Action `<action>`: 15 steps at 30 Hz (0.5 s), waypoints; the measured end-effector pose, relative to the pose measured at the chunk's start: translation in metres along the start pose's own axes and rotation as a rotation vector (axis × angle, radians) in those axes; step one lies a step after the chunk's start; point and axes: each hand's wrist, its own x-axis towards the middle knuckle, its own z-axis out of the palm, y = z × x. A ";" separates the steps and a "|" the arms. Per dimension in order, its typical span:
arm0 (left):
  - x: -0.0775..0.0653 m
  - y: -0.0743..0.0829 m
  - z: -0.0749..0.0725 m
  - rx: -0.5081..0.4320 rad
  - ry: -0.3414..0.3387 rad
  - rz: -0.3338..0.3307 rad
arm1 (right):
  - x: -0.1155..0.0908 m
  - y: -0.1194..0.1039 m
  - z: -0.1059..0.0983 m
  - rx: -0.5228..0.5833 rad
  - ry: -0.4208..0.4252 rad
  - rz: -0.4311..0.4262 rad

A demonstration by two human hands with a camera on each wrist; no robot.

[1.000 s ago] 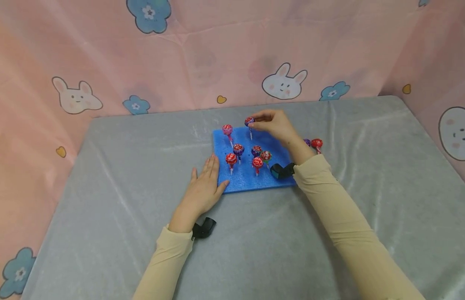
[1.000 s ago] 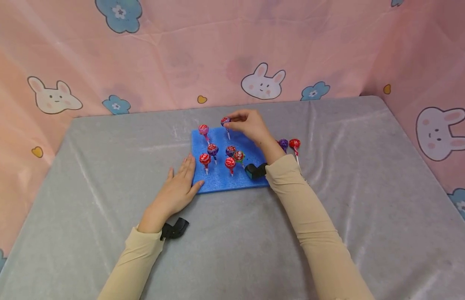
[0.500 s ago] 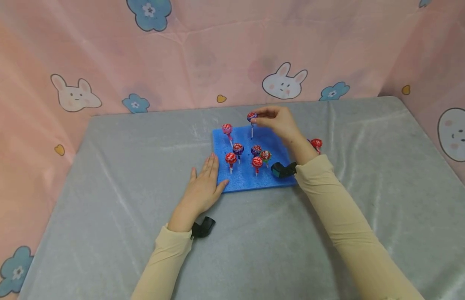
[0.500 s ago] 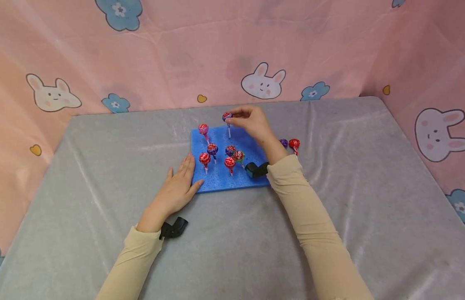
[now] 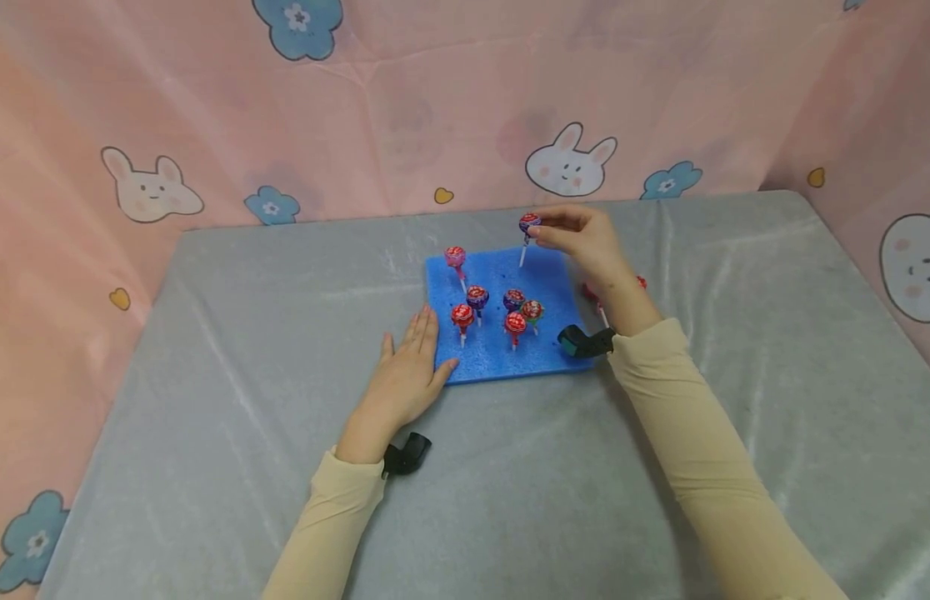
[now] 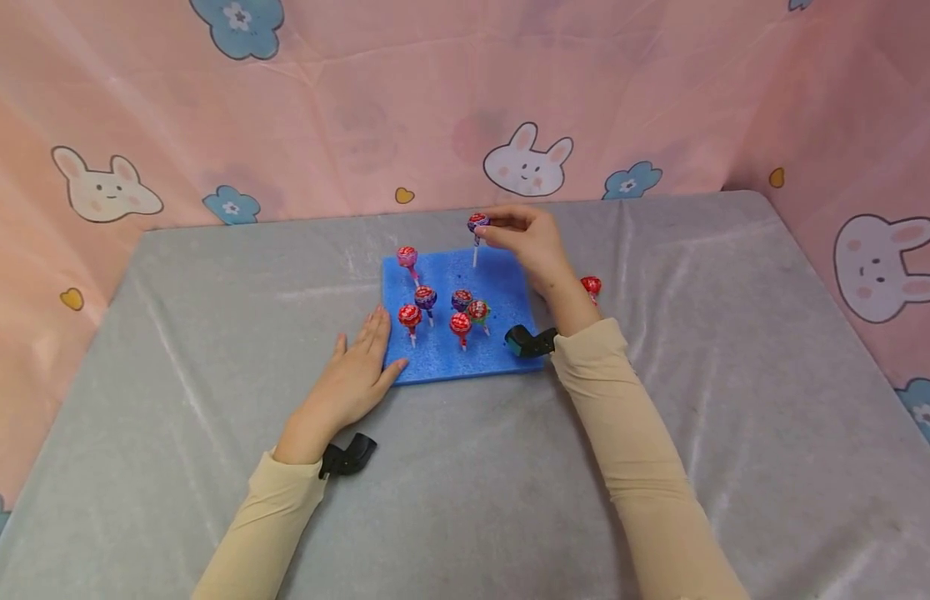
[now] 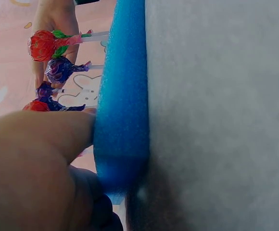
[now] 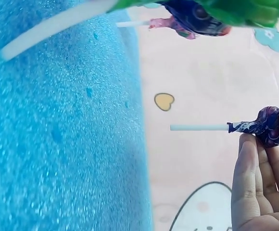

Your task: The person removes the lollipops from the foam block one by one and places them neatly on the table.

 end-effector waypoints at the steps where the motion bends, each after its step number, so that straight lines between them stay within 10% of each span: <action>1: 0.000 0.000 0.000 0.000 -0.001 -0.002 | -0.001 0.000 -0.001 0.009 0.007 -0.002; 15: 0.000 0.001 -0.001 0.006 -0.011 -0.004 | -0.021 0.012 -0.029 0.194 0.049 -0.028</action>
